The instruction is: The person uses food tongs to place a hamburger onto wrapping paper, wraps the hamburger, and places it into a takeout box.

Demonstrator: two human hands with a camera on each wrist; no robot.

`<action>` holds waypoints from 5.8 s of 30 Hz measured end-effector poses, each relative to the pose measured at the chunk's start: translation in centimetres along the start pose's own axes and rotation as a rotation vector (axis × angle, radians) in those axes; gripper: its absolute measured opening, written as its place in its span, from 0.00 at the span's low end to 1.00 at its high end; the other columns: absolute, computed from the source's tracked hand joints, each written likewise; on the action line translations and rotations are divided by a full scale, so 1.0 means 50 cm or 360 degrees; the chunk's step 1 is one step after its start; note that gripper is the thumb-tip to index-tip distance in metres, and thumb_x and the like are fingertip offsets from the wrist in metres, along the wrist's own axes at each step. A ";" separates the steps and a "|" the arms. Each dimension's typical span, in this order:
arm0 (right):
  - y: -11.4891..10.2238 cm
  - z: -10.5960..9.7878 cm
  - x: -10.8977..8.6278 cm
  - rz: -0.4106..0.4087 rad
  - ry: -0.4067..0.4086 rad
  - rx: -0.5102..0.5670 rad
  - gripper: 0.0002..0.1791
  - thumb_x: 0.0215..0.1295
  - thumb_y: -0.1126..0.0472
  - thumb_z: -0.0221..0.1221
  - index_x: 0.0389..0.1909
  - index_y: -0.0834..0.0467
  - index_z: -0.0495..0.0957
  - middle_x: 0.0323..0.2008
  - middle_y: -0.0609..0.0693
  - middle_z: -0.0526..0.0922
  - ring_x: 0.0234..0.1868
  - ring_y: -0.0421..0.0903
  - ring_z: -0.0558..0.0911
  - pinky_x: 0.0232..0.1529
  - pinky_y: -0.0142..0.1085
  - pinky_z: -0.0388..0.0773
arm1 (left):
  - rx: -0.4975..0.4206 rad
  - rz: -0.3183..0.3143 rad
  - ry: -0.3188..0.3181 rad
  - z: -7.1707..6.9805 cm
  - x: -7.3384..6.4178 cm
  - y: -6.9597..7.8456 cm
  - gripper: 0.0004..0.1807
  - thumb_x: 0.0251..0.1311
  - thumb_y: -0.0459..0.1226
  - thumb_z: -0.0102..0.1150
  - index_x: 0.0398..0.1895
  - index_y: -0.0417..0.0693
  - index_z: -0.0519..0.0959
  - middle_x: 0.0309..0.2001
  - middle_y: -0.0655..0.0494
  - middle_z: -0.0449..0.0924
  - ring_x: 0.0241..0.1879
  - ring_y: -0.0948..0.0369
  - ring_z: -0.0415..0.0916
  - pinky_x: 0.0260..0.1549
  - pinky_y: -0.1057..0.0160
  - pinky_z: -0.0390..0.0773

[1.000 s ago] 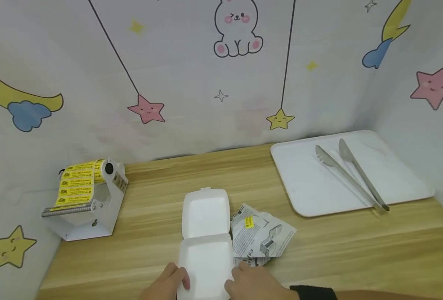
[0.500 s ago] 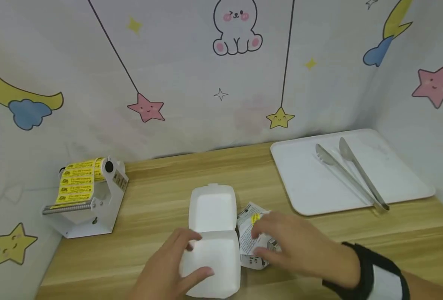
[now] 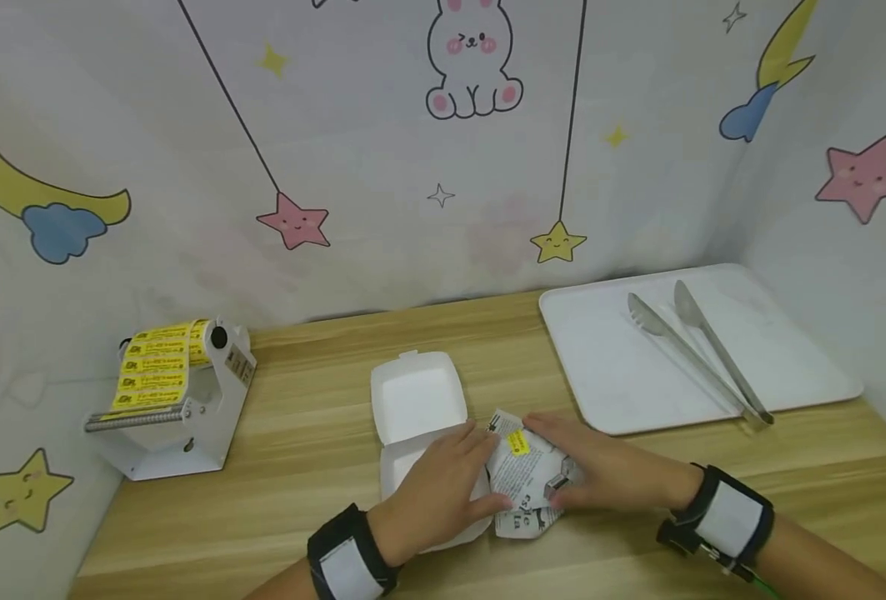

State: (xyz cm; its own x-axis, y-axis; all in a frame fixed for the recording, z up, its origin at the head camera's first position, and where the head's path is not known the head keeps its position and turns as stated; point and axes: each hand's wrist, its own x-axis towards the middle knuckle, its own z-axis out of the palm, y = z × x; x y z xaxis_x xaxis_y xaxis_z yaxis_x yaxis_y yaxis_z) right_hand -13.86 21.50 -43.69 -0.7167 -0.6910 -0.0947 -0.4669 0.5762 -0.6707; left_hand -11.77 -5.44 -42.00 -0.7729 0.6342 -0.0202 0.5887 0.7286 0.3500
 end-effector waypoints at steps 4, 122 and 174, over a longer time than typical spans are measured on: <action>0.003 0.008 0.002 -0.0034 0.0072 -0.0063 0.54 0.58 0.43 0.71 0.79 0.56 0.55 0.77 0.57 0.59 0.76 0.57 0.61 0.71 0.57 0.61 | -0.0014 -0.0006 0.0005 0.002 0.003 0.002 0.41 0.61 0.54 0.69 0.70 0.39 0.71 0.69 0.43 0.72 0.74 0.46 0.61 0.68 0.45 0.66; -0.162 0.040 0.153 -0.0368 0.0017 -0.0427 0.20 0.48 0.71 0.74 0.21 0.48 0.72 0.22 0.36 0.70 0.25 0.34 0.68 0.26 0.28 0.68 | 0.0089 -0.0289 -0.0139 -0.053 -0.098 -0.070 0.39 0.43 0.42 0.84 0.57 0.47 0.72 0.56 0.52 0.79 0.55 0.54 0.74 0.45 0.52 0.79; -0.099 0.007 0.258 0.0505 0.0056 0.0351 0.14 0.77 0.54 0.55 0.37 0.60 0.80 0.24 0.48 0.73 0.26 0.44 0.72 0.28 0.34 0.67 | -0.1292 -0.0924 0.0152 -0.090 -0.086 -0.184 0.21 0.78 0.48 0.49 0.48 0.37 0.77 0.34 0.47 0.77 0.27 0.55 0.76 0.25 0.59 0.79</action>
State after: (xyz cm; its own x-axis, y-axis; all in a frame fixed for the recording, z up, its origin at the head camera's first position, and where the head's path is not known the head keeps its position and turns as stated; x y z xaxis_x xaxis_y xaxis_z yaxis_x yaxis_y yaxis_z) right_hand -20.60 9.54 -41.85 -0.8267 -0.4756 -0.3005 -0.0992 0.6489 -0.7544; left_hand -14.92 -16.03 -40.90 -0.9259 0.1870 -0.3281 -0.1981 0.4992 0.8435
